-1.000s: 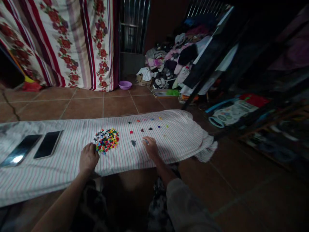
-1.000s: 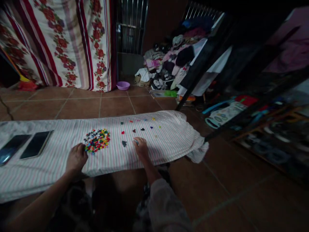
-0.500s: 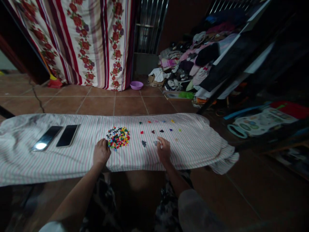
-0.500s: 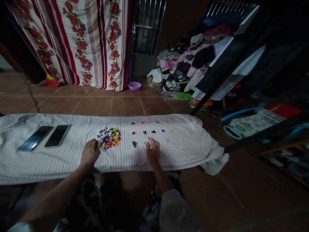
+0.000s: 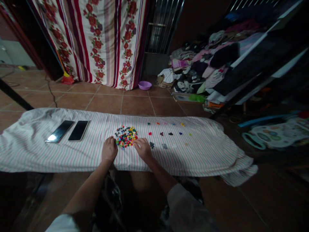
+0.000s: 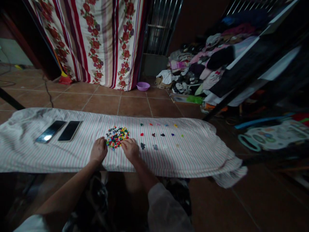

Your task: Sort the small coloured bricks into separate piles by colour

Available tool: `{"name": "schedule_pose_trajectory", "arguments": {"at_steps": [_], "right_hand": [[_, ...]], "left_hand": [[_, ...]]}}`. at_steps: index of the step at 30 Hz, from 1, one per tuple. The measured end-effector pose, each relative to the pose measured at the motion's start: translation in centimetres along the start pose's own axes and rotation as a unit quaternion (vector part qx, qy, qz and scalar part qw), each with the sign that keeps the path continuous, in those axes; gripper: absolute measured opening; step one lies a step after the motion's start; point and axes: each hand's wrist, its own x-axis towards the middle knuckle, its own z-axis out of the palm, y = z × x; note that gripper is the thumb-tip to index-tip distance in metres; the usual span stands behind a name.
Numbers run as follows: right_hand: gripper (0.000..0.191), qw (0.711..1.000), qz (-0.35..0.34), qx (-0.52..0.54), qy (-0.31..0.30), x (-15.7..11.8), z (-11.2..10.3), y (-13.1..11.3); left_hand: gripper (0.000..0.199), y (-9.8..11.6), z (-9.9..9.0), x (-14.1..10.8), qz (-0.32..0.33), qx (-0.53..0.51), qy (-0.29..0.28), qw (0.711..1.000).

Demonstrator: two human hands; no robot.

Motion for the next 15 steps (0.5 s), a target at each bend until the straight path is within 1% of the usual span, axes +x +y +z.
{"name": "schedule_pose_trajectory", "arguments": {"at_steps": [4, 7, 12, 15], "right_hand": [[0.02, 0.998, 0.006, -0.017, -0.067, 1.6, 2.0, -2.0], [0.019, 0.993, -0.001, -0.037, -0.113, 2.8, 2.8, -3.1], [0.021, 0.984, -0.007, -0.065, -0.164, 4.3, 3.2, -4.2], [0.023, 0.98, 0.004, -0.08, -0.181, 5.0, 3.2, -4.7]], "left_hand": [[0.019, 0.0, 0.1, 0.0, -0.007, -0.005, 0.003, 1.0], [0.02, 0.1, 0.2, 0.0, -0.014, -0.009, 0.006, 1.0], [0.022, 0.3, 0.2, 0.0, -0.023, -0.015, 0.006, 1.0], [0.022, 0.4, 0.2, 0.0, -0.028, -0.019, 0.002, 0.999]]}}
